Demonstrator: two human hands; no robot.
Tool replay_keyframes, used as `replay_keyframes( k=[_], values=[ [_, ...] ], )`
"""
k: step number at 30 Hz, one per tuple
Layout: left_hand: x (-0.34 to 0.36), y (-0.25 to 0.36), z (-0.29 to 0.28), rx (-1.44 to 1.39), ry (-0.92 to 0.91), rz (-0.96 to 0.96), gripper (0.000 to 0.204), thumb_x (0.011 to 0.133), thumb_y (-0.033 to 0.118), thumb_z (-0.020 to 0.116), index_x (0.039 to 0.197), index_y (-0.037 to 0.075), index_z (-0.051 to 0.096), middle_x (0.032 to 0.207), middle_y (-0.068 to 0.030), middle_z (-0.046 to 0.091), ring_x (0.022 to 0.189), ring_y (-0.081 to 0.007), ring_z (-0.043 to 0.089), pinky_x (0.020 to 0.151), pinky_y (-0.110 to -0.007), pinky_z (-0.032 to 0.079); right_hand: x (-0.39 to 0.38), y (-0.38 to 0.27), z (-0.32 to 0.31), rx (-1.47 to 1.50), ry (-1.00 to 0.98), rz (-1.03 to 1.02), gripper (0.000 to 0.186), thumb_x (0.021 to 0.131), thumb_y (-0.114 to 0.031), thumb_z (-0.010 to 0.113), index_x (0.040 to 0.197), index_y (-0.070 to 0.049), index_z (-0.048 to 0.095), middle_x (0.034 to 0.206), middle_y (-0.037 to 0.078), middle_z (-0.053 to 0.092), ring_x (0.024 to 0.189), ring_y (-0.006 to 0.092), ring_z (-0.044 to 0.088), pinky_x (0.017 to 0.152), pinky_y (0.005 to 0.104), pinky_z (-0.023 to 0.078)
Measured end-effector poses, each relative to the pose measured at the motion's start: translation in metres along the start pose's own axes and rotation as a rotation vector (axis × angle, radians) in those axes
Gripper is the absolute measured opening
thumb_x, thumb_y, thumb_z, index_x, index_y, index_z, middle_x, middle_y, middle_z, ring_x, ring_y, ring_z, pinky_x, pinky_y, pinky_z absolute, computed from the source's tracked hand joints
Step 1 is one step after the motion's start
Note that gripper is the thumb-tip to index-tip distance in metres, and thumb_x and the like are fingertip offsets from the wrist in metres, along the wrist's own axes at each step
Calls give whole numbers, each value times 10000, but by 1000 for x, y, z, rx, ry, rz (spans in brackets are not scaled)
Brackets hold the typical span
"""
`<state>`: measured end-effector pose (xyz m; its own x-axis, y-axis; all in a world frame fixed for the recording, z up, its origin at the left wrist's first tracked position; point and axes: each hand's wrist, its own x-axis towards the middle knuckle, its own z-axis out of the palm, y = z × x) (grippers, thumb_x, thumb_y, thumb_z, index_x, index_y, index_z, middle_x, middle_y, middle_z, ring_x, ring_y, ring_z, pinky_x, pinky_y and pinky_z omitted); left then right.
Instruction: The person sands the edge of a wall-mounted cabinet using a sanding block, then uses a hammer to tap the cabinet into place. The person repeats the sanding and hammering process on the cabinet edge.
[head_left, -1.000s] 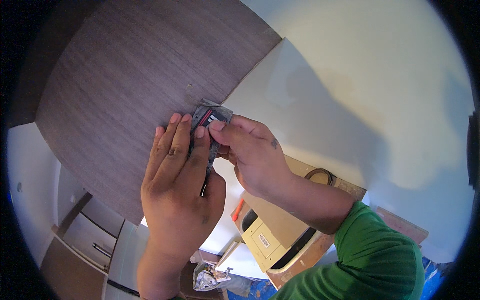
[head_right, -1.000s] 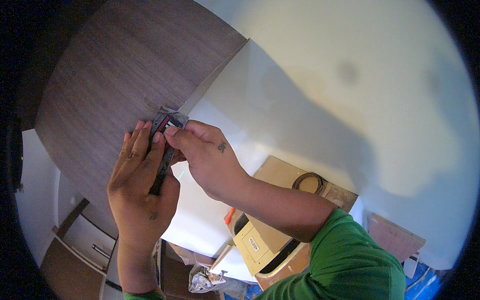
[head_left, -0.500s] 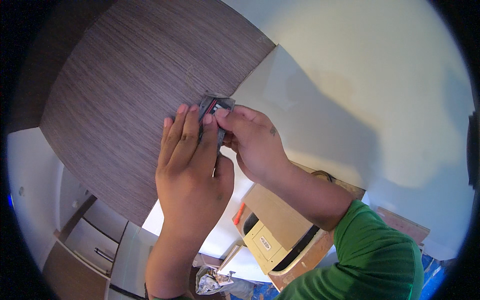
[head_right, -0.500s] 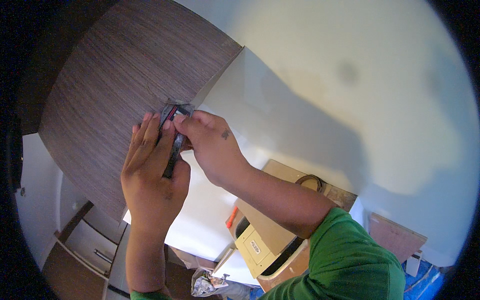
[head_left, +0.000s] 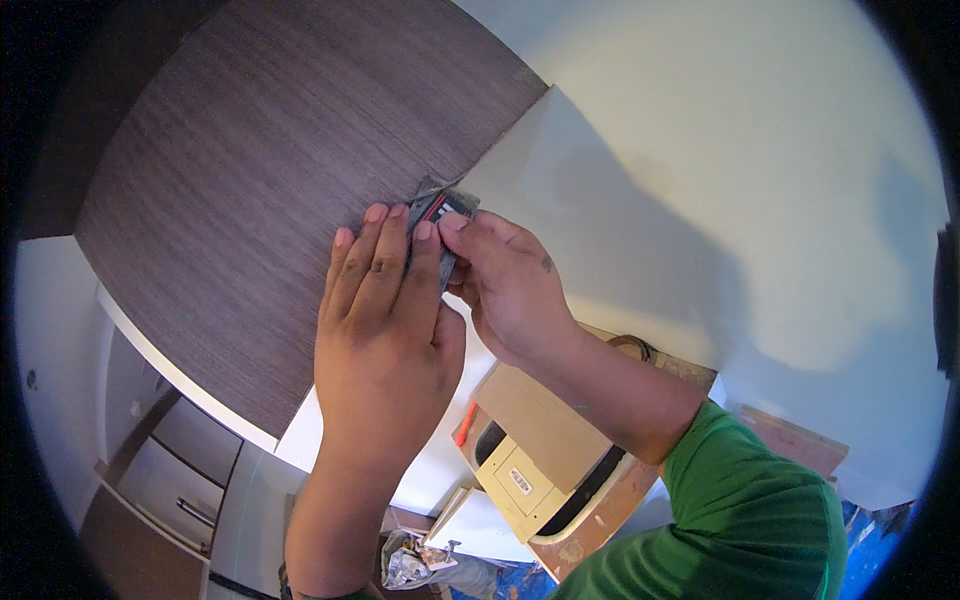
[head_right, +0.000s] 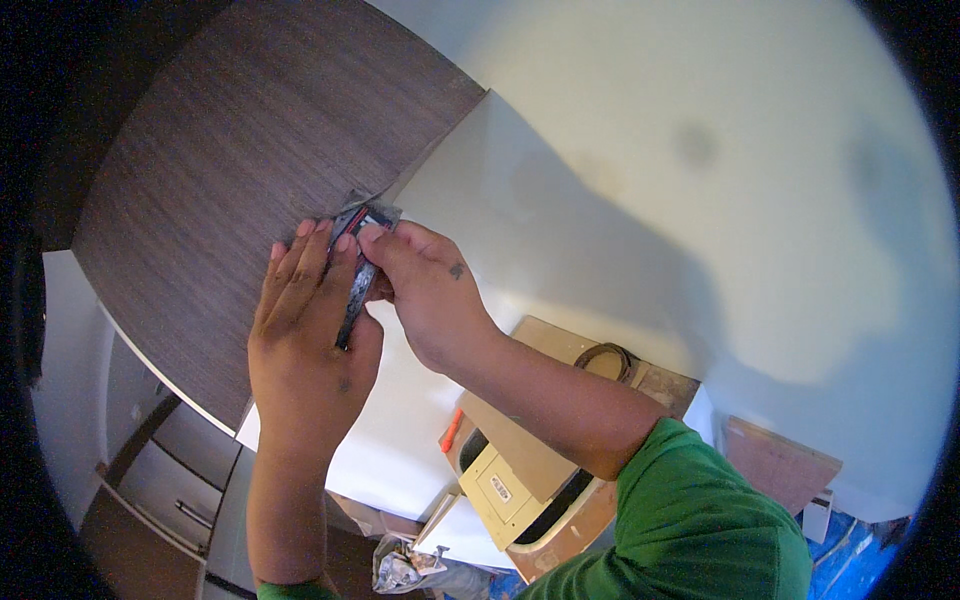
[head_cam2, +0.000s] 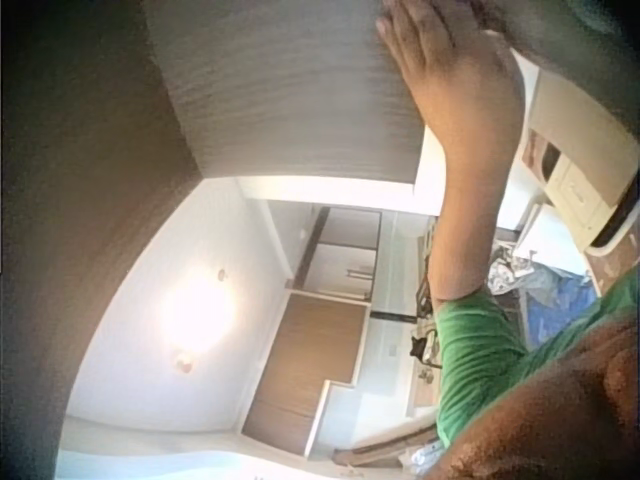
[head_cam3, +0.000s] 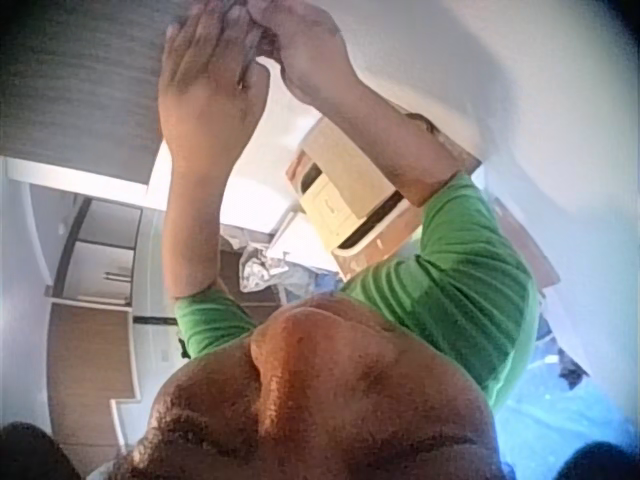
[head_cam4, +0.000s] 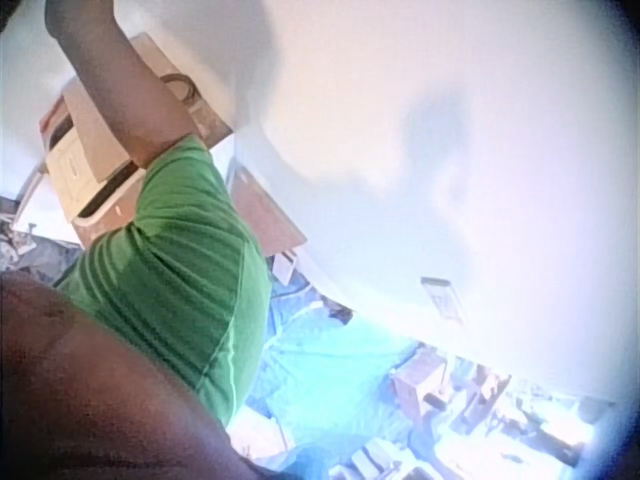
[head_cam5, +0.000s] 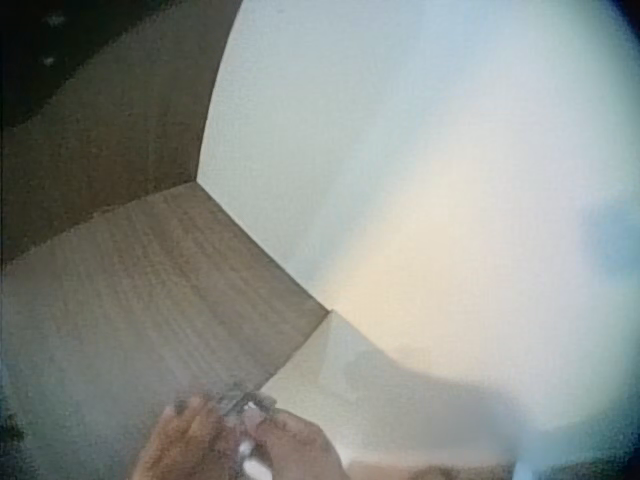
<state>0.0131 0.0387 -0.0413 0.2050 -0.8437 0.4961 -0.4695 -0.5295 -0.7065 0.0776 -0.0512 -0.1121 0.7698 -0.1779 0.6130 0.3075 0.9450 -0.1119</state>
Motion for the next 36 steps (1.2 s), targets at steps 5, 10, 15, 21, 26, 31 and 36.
replay_keyframes(
  k=[5,10,15,21,26,31,36],
  values=[
    [9,0,13,0,3,11,438,659,48,632,1087,-27,674,1190,-211,604,1208,-348,535,1035,-509,391,7,-3,-10,24,-29,-24,219,993,-217,511,925,-34,611,827,31,629,733,106,576,735,289,476],
    [19,3,15,-11,8,32,434,661,52,633,1086,-25,674,1188,-209,603,1204,-347,535,1032,-508,391,13,-6,-13,-4,-43,-2,234,997,-220,506,918,-30,617,831,33,636,727,102,572,719,286,477],
    [21,1,18,12,8,32,431,663,56,634,1085,-23,674,1185,-207,603,1201,-346,535,1029,-506,392,17,-9,-15,1,-80,-33,239,999,-215,503,921,-24,623,844,39,645,751,107,596,735,292,494],
    [26,3,24,27,0,37,427,666,61,635,1083,-21,675,1182,-205,603,1198,-344,535,1026,-505,392,21,-11,-16,23,-63,-22,234,1001,-215,502,926,-34,630,843,32,646,752,103,596,741,290,492],
    [31,3,29,33,-2,46,424,668,65,637,1082,-19,675,1179,-203,603,1194,-343,535,1023,-503,393,26,-11,-22,20,-86,-50,235,999,-214,504,915,-35,631,830,24,636,753,101,591,735,292,490],
    [36,4,32,48,7,54,421,670,69,638,1080,-18,675,1176,-201,603,1191,-342,535,1020,-502,393,30,-17,-20,60,-79,-57,230,992,-204,510,909,-25,628,825,29,627,759,105,588,730,291,487],
    [43,3,37,61,24,61,418,672,73,639,1079,-16,675,1173,-199,602,1188,-341,535,1017,-501,394,38,-21,-24,53,-72,-64,218,982,-196,524,912,-13,619,850,49,631,782,111,592,728,276,487]
  ],
)
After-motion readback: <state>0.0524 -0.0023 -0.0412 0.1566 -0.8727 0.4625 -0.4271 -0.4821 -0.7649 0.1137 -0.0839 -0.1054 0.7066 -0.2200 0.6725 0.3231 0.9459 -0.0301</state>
